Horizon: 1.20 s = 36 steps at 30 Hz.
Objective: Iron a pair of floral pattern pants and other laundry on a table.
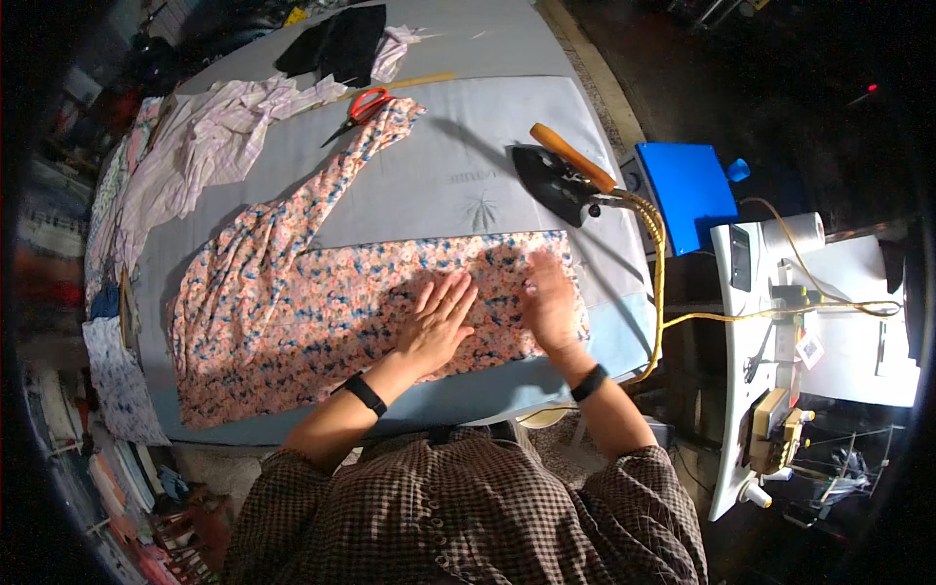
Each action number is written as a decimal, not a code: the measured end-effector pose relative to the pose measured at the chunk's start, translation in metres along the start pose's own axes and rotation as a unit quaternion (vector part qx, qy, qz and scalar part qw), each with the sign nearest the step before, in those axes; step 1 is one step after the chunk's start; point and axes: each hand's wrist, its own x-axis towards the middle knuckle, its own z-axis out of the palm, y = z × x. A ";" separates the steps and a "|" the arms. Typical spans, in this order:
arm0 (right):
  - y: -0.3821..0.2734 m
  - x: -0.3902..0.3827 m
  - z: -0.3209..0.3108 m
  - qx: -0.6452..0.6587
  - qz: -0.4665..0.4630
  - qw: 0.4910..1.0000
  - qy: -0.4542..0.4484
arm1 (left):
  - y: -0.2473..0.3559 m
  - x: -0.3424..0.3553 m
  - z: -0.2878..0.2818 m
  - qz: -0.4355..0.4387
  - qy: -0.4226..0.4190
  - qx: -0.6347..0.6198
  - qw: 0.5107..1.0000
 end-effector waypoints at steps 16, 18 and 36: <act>0.054 0.028 -0.060 -0.056 0.009 0.997 -0.043 | 0.006 0.026 0.010 -0.006 -0.087 0.147 0.985; 0.036 0.017 -0.054 -0.071 -0.057 0.991 -0.093 | 0.011 0.026 0.012 -0.026 -0.083 0.070 0.994; 0.039 -0.101 -0.068 0.014 -0.007 0.960 -0.278 | 0.049 0.164 0.062 0.109 -0.083 0.010 0.991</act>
